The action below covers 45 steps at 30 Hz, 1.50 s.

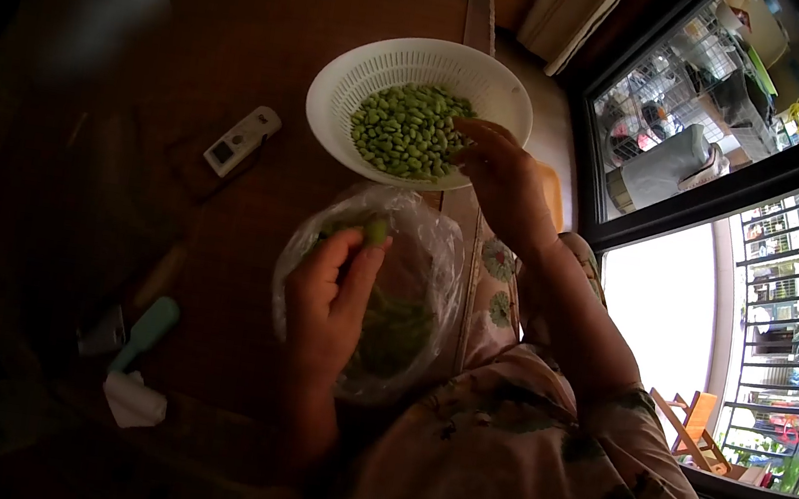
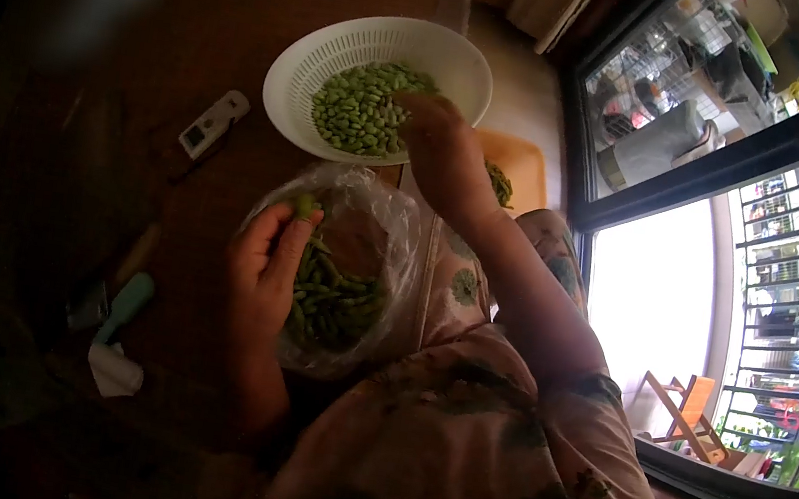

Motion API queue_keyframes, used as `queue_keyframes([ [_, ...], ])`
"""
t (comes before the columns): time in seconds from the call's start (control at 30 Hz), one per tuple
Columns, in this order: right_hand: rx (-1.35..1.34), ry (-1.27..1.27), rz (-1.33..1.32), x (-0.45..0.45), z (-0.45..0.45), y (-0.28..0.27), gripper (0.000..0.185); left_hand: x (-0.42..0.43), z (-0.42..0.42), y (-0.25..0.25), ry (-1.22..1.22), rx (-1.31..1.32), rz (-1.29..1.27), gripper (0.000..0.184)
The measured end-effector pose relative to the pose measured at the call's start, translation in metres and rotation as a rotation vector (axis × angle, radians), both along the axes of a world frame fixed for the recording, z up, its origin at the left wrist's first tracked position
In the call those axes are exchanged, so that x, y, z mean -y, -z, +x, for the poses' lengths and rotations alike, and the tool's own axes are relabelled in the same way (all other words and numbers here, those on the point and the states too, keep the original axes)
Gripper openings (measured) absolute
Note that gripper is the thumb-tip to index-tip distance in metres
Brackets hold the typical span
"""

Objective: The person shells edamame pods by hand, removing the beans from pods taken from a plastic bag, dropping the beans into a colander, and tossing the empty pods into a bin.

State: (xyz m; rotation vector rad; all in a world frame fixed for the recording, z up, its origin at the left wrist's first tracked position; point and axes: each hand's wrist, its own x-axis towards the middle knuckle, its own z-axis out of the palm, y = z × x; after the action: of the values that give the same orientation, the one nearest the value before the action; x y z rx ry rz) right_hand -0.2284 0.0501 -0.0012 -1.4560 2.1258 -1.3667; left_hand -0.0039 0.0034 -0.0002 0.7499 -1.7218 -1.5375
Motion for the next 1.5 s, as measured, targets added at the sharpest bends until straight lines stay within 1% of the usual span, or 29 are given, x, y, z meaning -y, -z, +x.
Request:
queue_keyframes([
  [0.07, -0.035, 0.033, -0.052, 0.001, -0.005, 0.005, 0.036, 0.000, 0.000, 0.001, 0.011, -0.038, 0.038, 0.017],
  [0.1, -0.045, 0.057, -0.065, 0.001, -0.003, 0.006, 0.031, 0.000, 0.000, 0.002, 0.018, -0.044, 0.029, 0.020],
  [0.2, 0.280, -0.125, -0.029, -0.015, 0.017, 0.000, 0.027, 0.002, 0.002, 0.006, 0.058, -0.026, 0.037, 0.025],
  [0.23, 0.418, -0.214, 0.023, -0.019, 0.029, -0.008, 0.027, 0.004, 0.004, 0.007, 0.082, -0.003, 0.060, 0.026],
  [0.27, 0.597, -0.317, 0.013, -0.022, 0.039, -0.008, 0.027, 0.005, 0.004, 0.008, 0.106, 0.018, 0.083, 0.026],
  [0.33, 0.654, -0.363, -0.022, -0.024, 0.062, -0.007, 0.024, 0.003, 0.003, 0.008, 0.127, -0.028, 0.086, 0.026],
  [0.43, 0.715, -0.333, 0.040, -0.026, 0.073, -0.001, 0.021, 0.001, 0.001, 0.006, 0.134, -0.045, 0.116, 0.024],
  [0.47, 0.723, -0.334, 0.023, -0.026, 0.074, 0.000, 0.019, 0.001, 0.002, 0.005, 0.128, -0.041, 0.131, 0.023],
  [0.57, 0.740, -0.335, -0.004, -0.027, 0.075, -0.002, 0.016, 0.005, 0.005, 0.004, 0.084, 0.113, 0.077, 0.016],
  [0.63, 0.744, -0.328, 0.005, -0.027, 0.077, -0.008, 0.015, 0.004, 0.001, 0.011, 0.051, 0.038, -0.032, 0.015],
  [0.67, 0.789, -0.318, 0.006, -0.028, 0.077, -0.010, 0.014, 0.003, -0.001, 0.013, 0.035, 0.001, -0.087, 0.015],
  [0.73, 0.883, -0.298, 0.010, -0.029, 0.077, -0.012, 0.012, 0.004, -0.001, 0.009, 0.016, 0.051, -0.233, 0.014],
  [0.77, 0.880, -0.297, -0.003, -0.028, 0.079, -0.011, 0.011, 0.004, -0.001, 0.006, 0.006, 0.075, -0.306, 0.014],
  [0.87, 0.885, -0.309, -0.028, -0.026, 0.082, -0.011, 0.012, 0.005, 0.001, -0.001, 0.049, 0.163, -0.361, 0.012],
  [0.97, 0.956, -0.355, -0.013, -0.027, 0.079, -0.012, 0.011, 0.003, -0.002, 0.006, 0.028, 0.140, -0.337, 0.011],
  [1.07, 1.049, -0.393, -0.027, -0.029, 0.078, -0.013, 0.011, -0.002, -0.006, 0.004, -0.021, 0.030, -0.267, 0.015],
  [1.17, 1.069, -0.381, -0.085, -0.026, 0.085, -0.011, 0.012, -0.003, 0.002, 0.007, 0.037, 0.036, 0.029, 0.021],
  [1.27, 1.069, -0.356, -0.078, -0.026, 0.086, -0.011, 0.012, -0.002, 0.004, 0.004, 0.062, 0.052, 0.110, 0.027],
  [1.37, 1.050, -0.349, -0.071, -0.024, 0.086, -0.011, 0.012, -0.006, 0.000, 0.000, 0.025, -0.089, 0.309, 0.029],
  [1.43, 1.044, -0.353, -0.061, -0.024, 0.086, -0.012, 0.013, -0.005, -0.003, 0.000, 0.043, -0.190, 0.407, 0.027],
  [1.5, 1.037, -0.358, -0.049, -0.025, 0.085, -0.012, 0.013, -0.005, -0.004, 0.000, 0.039, -0.237, 0.478, 0.028],
])
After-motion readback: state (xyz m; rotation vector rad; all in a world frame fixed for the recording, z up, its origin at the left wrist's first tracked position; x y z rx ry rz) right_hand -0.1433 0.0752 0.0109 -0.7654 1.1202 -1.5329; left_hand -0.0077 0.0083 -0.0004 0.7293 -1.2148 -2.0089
